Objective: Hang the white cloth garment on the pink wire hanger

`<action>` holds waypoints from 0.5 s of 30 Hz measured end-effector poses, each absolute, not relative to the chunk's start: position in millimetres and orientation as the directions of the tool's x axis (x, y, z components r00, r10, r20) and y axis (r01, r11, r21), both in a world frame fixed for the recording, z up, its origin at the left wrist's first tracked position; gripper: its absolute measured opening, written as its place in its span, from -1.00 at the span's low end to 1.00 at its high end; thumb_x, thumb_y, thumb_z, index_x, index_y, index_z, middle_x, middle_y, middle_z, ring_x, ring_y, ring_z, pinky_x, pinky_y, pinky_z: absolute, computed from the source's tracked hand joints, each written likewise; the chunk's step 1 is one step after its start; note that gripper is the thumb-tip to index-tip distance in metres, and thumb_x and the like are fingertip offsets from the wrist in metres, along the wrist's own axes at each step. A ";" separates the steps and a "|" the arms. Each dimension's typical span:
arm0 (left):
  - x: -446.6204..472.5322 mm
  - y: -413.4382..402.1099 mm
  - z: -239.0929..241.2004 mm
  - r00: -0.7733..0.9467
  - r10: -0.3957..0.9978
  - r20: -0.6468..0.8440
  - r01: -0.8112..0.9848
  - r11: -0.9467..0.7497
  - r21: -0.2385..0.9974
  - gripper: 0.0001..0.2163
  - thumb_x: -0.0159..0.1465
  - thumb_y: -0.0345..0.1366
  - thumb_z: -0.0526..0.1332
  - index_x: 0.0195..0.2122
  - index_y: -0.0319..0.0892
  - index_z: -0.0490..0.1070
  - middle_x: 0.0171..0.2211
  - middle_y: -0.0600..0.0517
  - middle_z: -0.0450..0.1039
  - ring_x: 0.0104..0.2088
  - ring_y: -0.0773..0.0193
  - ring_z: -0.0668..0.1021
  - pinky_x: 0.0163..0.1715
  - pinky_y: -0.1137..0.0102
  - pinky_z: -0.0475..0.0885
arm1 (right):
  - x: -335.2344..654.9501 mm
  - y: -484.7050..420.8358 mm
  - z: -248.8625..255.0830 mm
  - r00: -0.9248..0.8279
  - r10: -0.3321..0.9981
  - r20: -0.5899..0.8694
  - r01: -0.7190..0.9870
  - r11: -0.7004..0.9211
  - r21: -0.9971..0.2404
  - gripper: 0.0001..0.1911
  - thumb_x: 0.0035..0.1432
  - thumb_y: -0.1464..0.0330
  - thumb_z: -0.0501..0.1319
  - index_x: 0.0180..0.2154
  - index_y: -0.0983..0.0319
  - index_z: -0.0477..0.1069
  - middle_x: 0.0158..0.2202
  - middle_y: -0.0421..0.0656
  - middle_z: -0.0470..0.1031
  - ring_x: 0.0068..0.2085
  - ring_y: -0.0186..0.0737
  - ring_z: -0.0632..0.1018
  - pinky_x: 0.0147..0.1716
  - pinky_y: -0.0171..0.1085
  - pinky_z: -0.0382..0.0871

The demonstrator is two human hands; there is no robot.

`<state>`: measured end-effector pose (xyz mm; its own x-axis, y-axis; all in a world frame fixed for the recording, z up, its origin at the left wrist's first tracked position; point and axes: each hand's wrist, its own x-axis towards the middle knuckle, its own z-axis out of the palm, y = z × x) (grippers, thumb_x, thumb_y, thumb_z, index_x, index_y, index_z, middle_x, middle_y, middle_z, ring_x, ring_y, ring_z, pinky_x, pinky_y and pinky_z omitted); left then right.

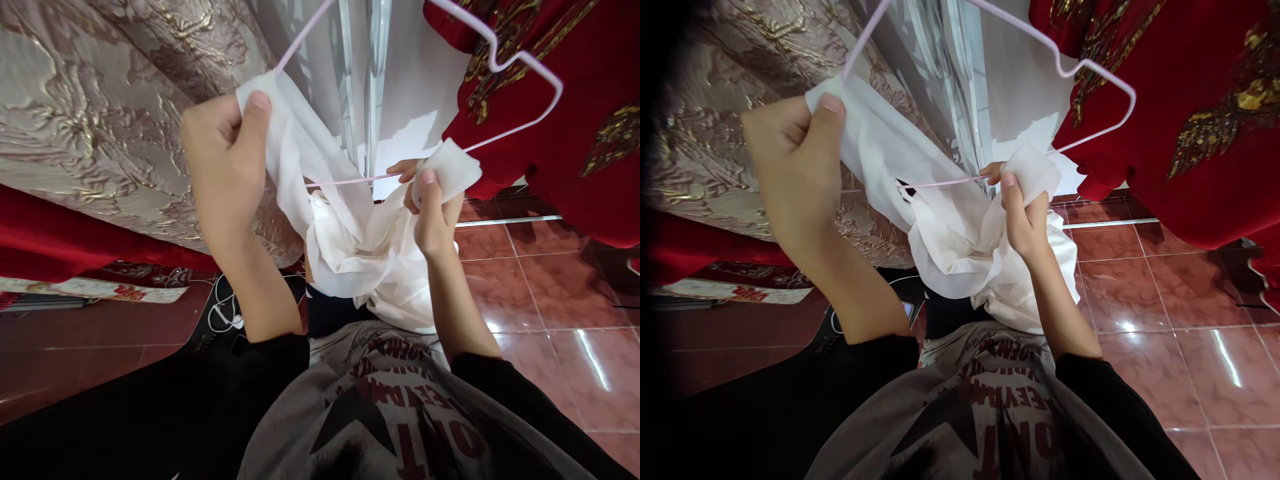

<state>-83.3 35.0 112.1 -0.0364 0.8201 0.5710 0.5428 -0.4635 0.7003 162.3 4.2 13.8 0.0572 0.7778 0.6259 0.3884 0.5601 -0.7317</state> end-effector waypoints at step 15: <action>-91.9 31.5 109.8 0.025 0.776 0.631 0.553 -0.536 0.638 -0.53 0.44 -0.13 0.27 -0.56 -0.15 0.13 -0.46 0.05 -0.08 -0.39 0.27 0.00 -0.37 0.33 -0.06 | 264.3 49.5 92.9 0.481 0.554 0.679 0.204 0.683 -0.702 -0.86 0.19 0.39 0.30 -0.31 0.19 0.68 -0.24 -0.34 0.65 -0.14 -0.41 0.66 -0.01 -0.34 0.52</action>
<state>-91.9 31.5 109.8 0.0247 0.7755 0.6308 0.5527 -0.5364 0.6378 264.3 49.5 92.9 0.4809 0.5543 0.6793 0.2044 0.6826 -0.7016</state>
